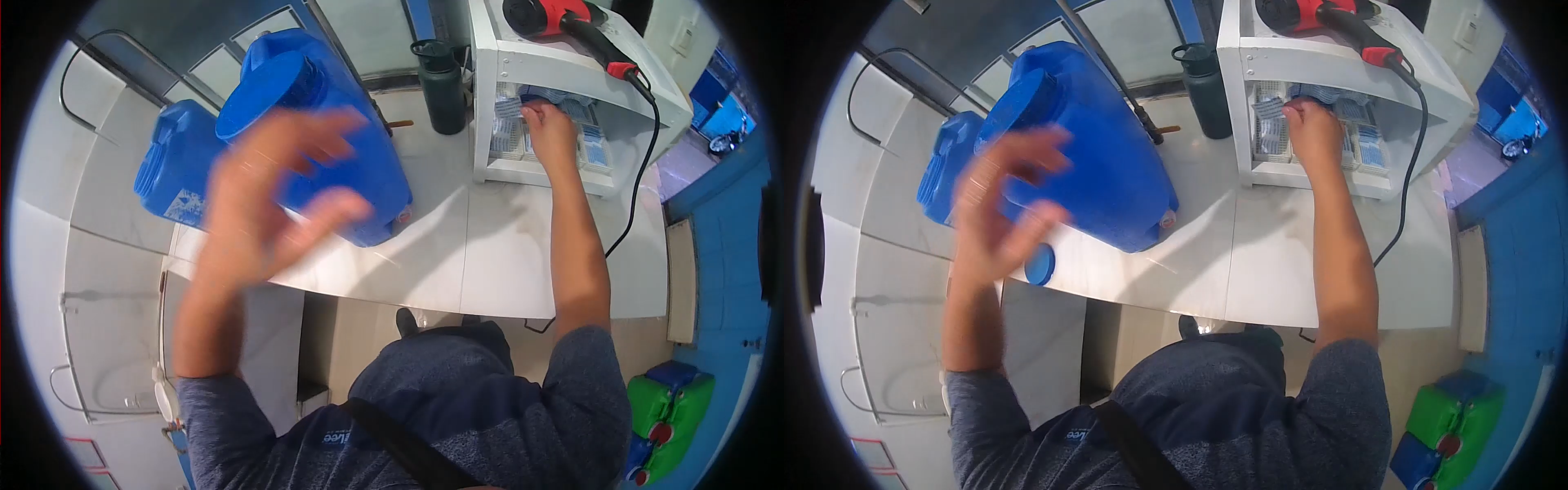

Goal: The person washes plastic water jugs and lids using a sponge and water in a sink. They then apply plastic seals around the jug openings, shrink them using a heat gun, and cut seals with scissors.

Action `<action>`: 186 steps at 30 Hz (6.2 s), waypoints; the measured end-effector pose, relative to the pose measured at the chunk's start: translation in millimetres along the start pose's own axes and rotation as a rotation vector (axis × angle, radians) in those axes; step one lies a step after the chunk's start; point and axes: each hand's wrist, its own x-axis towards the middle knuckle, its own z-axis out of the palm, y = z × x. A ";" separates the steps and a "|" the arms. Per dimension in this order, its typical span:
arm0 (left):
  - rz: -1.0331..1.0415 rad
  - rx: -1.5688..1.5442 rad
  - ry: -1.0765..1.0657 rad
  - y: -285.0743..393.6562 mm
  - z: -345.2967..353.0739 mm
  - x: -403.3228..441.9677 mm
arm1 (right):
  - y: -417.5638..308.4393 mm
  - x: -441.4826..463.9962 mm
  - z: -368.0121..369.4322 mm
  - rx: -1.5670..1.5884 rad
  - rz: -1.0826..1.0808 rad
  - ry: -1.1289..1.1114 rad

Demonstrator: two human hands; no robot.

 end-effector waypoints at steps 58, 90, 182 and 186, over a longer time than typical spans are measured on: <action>0.287 0.349 -0.251 -104.6 -145.7 3.7 | -322.4 27.3 -83.6 0.166 -0.954 -0.614; -0.028 0.218 -0.597 -105.9 -90.9 67.6 | -111.4 86.1 -170.2 0.178 0.058 0.181; 0.161 0.175 -0.254 -50.0 -83.1 13.9 | -79.0 -225.0 -140.5 0.308 0.000 -0.387; 0.103 0.533 -0.223 -46.0 -83.2 16.7 | -85.3 -230.0 -127.2 0.597 0.041 -0.158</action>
